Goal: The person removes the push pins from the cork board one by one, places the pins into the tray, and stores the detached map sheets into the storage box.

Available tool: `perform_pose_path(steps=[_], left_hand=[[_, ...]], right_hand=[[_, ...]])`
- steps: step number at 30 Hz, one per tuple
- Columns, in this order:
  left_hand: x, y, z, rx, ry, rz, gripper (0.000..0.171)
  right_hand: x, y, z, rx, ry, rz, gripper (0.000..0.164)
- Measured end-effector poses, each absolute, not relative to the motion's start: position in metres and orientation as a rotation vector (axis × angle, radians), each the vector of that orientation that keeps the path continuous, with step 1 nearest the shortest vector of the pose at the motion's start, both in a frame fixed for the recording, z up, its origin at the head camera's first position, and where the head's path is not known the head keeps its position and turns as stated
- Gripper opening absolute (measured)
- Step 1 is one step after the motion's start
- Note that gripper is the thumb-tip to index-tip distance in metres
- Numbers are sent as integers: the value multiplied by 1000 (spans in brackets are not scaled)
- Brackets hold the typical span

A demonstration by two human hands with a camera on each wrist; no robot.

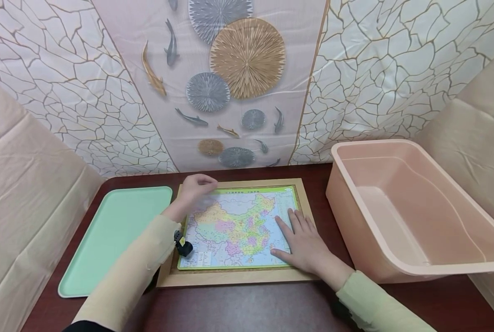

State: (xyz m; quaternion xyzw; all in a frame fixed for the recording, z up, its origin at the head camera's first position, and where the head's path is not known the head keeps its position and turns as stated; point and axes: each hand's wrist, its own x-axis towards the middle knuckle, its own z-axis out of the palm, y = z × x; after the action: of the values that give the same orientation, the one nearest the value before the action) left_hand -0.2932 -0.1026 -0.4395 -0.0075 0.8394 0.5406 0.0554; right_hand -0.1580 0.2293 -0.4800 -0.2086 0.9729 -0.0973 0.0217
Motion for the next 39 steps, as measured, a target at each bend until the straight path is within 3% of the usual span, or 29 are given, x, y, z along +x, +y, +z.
perform_pose_path(steps=[39], left_hand=[[-270,-212,-459,-269,2458,1885,33]], right_hand=[[-159,230,-481,-651,3005,-317,90]])
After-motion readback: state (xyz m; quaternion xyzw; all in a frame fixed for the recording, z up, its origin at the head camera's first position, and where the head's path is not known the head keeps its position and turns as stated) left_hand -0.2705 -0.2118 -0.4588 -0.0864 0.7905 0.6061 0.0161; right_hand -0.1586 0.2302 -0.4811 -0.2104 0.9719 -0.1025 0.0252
